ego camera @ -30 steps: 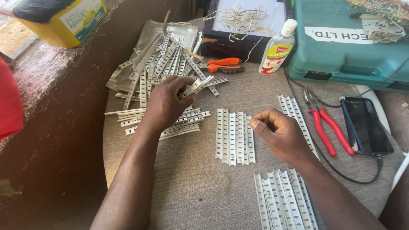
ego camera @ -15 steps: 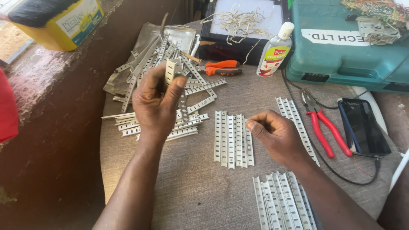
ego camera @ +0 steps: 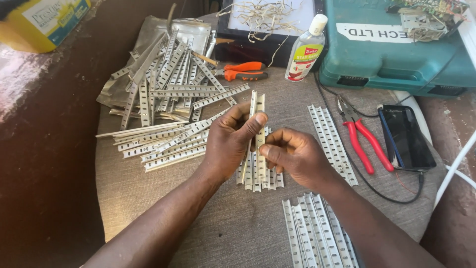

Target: The person uses pliers to cut a long perforated metal strip into shorter segments, then arranges the pieces into neat rows on the table. The person repeatedly picks up, aligns, and stacks the metal strips by hand.

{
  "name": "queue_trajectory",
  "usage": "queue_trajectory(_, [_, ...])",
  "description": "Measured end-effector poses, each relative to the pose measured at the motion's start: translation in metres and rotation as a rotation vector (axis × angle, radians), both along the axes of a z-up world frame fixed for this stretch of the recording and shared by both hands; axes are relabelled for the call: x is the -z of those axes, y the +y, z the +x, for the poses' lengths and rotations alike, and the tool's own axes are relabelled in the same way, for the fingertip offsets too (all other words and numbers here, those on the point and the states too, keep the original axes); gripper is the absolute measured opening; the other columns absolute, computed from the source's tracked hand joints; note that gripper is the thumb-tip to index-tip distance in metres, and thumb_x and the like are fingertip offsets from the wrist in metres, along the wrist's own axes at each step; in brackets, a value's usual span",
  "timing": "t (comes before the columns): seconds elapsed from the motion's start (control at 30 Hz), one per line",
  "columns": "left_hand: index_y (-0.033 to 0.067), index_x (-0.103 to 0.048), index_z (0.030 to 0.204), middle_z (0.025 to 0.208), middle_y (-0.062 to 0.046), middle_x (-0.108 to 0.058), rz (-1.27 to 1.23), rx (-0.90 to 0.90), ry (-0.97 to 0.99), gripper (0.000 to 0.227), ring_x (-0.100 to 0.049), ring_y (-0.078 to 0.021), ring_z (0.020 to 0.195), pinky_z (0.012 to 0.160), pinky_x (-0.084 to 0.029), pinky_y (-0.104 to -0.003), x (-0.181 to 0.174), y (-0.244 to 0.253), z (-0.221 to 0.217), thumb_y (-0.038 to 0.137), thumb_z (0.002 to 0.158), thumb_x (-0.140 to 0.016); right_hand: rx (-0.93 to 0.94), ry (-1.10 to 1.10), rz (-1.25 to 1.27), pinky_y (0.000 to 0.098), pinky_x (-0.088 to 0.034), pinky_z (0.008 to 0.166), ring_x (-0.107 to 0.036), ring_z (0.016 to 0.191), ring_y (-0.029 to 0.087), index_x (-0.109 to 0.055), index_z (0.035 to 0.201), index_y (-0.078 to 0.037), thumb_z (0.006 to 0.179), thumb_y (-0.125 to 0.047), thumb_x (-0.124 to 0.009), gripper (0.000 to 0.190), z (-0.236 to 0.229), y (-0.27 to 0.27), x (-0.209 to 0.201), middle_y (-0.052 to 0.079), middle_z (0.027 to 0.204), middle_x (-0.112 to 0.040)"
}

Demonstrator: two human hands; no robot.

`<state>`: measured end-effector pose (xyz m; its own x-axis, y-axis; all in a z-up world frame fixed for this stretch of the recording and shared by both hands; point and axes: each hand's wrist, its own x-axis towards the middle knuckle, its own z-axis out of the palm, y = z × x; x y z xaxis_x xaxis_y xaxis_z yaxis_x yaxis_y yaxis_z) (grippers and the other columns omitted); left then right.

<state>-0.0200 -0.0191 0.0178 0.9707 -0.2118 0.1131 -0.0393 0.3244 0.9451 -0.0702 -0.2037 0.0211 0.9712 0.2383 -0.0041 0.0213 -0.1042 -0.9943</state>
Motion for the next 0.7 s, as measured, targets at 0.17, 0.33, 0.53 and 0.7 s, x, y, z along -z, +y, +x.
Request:
queue_trajectory(0.17, [-0.0022,-0.070,0.132,0.092,-0.019,-0.076,-0.020,0.057,0.107,0.039,-0.076,-0.0222,0.078,0.069,-0.070,-0.037,-0.012,0.006,0.001,0.029,0.112,-0.056,-0.017,0.128,0.042,0.0294,-0.063,0.055,-0.071,0.073,0.023,-0.069,0.105,0.007,0.100,-0.016,-0.072,0.023,0.003,-0.015,0.001,0.017,0.082,-0.067])
queue_trajectory(0.33, [0.0011,-0.060,0.139,0.105,-0.021,-0.078,-0.142,0.084,0.230,0.038,-0.079,-0.0278,0.097,0.086,-0.069,-0.045,-0.010,0.010,0.000,0.025,0.115,-0.045,0.007,0.180,-0.013,0.0244,-0.061,0.045,-0.073,0.066,0.021,-0.070,0.103,0.012,0.097,-0.010,-0.074,0.023,0.001,-0.024,-0.007,0.019,0.079,-0.068])
queue_trajectory(0.53, [0.0018,-0.051,0.151,0.131,-0.033,-0.071,0.019,0.177,0.161,0.046,-0.071,-0.0447,0.124,0.104,-0.059,-0.060,-0.012,0.000,-0.012,0.028,0.116,-0.036,-0.034,0.220,-0.020,0.0244,-0.062,0.044,-0.073,0.065,0.022,-0.071,0.104,0.012,0.097,-0.009,-0.075,0.023,0.001,-0.014,-0.007,0.022,0.080,-0.069])
queue_trajectory(0.7, [0.0035,-0.053,0.151,0.132,-0.034,-0.070,0.046,0.178,0.144,0.046,-0.069,-0.0487,0.127,0.110,-0.054,-0.065,-0.035,-0.002,-0.031,0.027,0.116,-0.036,-0.007,0.175,-0.049,0.0250,-0.063,0.045,-0.075,0.065,0.022,-0.073,0.108,0.012,0.095,-0.012,-0.078,0.028,0.001,-0.007,-0.007,0.022,0.081,-0.071])
